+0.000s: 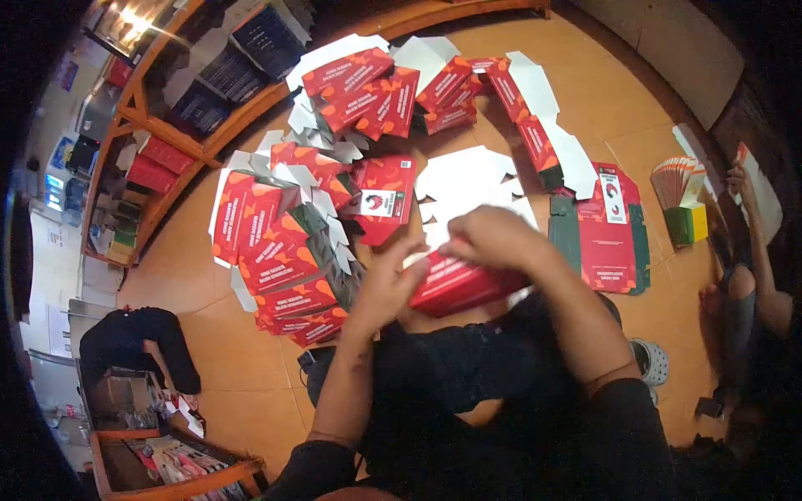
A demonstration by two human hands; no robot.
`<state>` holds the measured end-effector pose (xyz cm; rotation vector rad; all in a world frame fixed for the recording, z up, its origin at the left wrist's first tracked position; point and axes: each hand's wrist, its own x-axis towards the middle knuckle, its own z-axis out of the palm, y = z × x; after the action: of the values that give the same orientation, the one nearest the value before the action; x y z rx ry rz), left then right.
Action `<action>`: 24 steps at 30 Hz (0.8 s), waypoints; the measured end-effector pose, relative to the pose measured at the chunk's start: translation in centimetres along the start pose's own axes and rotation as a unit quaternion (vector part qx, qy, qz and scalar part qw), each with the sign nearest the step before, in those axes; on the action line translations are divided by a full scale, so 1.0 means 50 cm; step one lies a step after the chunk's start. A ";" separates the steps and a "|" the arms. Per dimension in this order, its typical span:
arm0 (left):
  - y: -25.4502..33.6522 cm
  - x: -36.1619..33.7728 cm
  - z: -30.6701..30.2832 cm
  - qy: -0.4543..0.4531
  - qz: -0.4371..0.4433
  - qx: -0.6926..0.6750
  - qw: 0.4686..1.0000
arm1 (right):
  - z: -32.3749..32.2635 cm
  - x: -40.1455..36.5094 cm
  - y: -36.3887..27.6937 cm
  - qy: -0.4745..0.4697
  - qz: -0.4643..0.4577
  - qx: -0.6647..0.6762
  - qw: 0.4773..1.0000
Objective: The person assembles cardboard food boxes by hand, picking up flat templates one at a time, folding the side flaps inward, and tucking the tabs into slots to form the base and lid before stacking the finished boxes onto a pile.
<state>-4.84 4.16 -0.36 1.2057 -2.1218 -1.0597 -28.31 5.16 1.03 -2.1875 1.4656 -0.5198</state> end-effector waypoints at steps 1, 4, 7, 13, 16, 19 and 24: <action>0.007 -0.005 0.021 -0.035 0.019 -0.009 0.999 | 0.005 0.008 -0.010 -0.040 -0.013 0.023 0.999; 0.015 0.004 0.022 -0.150 -0.048 -0.084 0.984 | -0.017 -0.001 -0.006 -0.082 -0.038 0.143 0.986; -0.068 0.018 0.023 -0.194 -0.107 -0.200 0.955 | -0.072 -0.019 0.062 -0.088 0.048 0.381 0.919; -0.121 0.047 0.003 -0.113 -0.105 -0.378 0.913 | -0.087 -0.031 0.081 -0.166 -0.006 0.244 0.955; -0.066 0.026 0.015 -0.117 -0.080 -0.323 0.936 | -0.071 -0.011 0.034 -0.136 0.014 0.118 0.984; -0.048 0.024 0.029 -0.097 -0.078 -0.334 0.934 | -0.052 -0.010 0.044 -0.135 0.016 0.170 0.976; -0.131 0.057 0.054 -0.006 -0.094 -0.447 0.890 | -0.059 -0.012 0.095 -0.144 0.099 0.179 0.968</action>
<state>-4.92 0.69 -7.18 0.9138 -1.2238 -1.8375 -33.70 3.66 0.78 -1.7306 1.2993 -0.3491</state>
